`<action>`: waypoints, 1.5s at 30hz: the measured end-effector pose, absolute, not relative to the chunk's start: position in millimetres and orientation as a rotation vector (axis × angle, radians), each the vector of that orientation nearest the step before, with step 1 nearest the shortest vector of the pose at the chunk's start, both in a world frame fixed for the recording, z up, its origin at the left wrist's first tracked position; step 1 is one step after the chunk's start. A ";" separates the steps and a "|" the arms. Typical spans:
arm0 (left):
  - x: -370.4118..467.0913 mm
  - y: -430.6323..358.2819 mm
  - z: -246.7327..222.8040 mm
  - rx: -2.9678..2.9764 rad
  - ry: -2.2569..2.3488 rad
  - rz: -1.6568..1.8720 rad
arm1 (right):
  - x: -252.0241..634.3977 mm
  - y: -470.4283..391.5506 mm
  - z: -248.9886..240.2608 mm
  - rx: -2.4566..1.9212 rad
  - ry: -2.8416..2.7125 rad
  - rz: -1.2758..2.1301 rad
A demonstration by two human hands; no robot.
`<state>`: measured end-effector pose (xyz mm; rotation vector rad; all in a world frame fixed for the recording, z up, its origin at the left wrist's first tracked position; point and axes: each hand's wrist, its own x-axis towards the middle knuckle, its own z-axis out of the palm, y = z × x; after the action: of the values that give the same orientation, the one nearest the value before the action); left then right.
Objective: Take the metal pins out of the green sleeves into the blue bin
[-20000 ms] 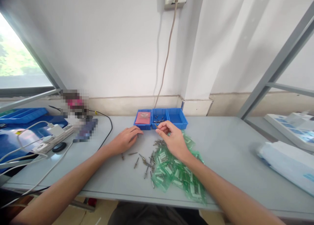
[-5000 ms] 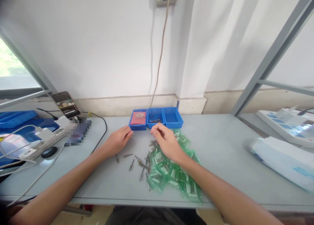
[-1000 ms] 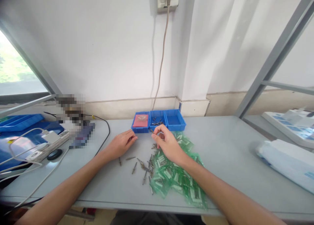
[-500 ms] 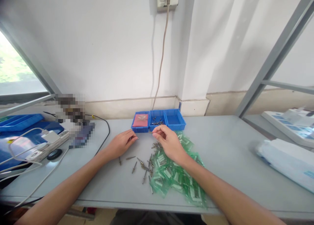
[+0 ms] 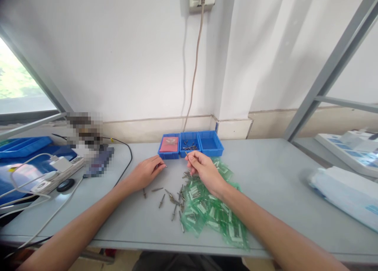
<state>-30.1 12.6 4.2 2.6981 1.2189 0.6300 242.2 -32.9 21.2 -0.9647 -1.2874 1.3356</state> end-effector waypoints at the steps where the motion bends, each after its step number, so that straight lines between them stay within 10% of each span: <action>1: -30.1 12.5 4.5 2.699 1.220 0.626 | 242.2 -33.2 22.6 -0.973 -1.284 1.324; 19: -29.1 11.5 5.7 2.725 1.216 0.622 | 246.9 -44.5 20.5 -1.146 -1.993 0.303; 45: -29.6 14.2 1.9 2.733 1.211 0.615 | 243.8 -37.8 29.2 -0.948 -1.373 1.252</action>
<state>-29.6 14.2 1.9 2.7325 1.2115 0.6147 243.8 -37.8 29.2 -0.9475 -1.3732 1.2520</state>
